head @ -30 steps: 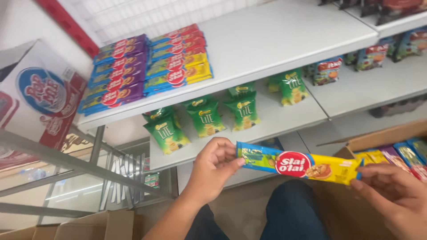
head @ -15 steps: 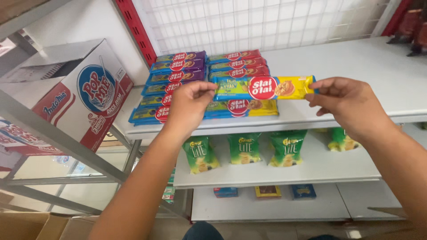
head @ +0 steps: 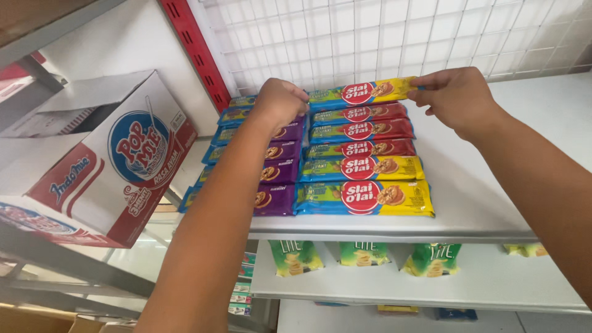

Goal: The person stocks a retail shelf with packaged snack products. They repeatedly select packages of biscuits from a cardboard box on their right, check their labels or orientation, and neatly arrange them in rows on a wire shelf next to existing packages of potato chips.

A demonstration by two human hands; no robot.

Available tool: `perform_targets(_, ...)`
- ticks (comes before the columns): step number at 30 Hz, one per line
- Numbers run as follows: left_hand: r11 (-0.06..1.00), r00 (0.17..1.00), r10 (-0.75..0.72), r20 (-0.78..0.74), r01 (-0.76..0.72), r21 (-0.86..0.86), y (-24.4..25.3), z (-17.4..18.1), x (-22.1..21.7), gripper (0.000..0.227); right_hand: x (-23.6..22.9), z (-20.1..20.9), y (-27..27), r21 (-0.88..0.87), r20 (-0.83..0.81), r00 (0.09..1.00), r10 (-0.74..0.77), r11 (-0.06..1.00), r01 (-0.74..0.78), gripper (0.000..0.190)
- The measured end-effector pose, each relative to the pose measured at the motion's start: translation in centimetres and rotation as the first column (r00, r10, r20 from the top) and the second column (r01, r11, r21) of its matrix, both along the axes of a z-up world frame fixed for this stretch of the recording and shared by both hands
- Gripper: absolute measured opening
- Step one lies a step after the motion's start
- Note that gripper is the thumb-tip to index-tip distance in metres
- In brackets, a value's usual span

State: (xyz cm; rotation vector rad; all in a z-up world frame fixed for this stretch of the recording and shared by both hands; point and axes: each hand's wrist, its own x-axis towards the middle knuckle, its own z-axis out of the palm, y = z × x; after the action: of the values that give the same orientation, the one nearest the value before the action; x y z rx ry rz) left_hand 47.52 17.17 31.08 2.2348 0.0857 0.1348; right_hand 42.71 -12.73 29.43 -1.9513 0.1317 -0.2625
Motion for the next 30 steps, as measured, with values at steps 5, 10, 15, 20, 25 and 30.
perform_targets(5, 0.973, 1.000, -0.023, -0.006, 0.023, 0.230, -0.7, -0.8, 4.9, 0.017, 2.6, 0.3, 0.0, -0.135, -0.117, 0.992, -0.056, 0.990, 0.040, 0.024)
perform_targets(10, 0.953, 0.998, -0.048, 0.047, 0.032, 0.302, -1.1, -1.0, 6.5, 0.013, 4.7, 0.4, 0.8, -0.241, -0.212, 0.973, -0.089, 0.970, 0.036, 0.022)
perform_targets(15, 0.842, 0.999, -0.044, 0.024, 0.024, 0.538, -1.6, -2.1, 8.2, 0.020, 7.0, -0.6, 0.5, -0.335, -0.220, 0.974, -0.056, 0.942, -0.021, 0.019)
perform_targets(20, 0.752, 0.996, -0.090, 0.026, 0.050, 0.657, -2.1, -3.0, 9.7, 0.007, 9.7, -2.3, -0.4, -0.454, -0.172, 0.985, -0.029, 0.890, -0.053, 0.023)
perform_targets(25, 0.651, 0.996, -0.090, -0.028, 0.080, 0.755, -2.6, -2.9, 9.0, 0.009, 10.8, -3.1, -0.6, -0.584, -0.131, 0.991, 0.013, 0.807, -0.088, 0.027)
perform_targets(30, 0.558, 0.984, -0.179, 0.011, 0.092, 0.824, -2.3, -3.6, 10.0, 0.011, 11.5, -3.6, -0.8, -0.633, -0.153, 0.988, 0.005, 0.768, -0.102, 0.028)
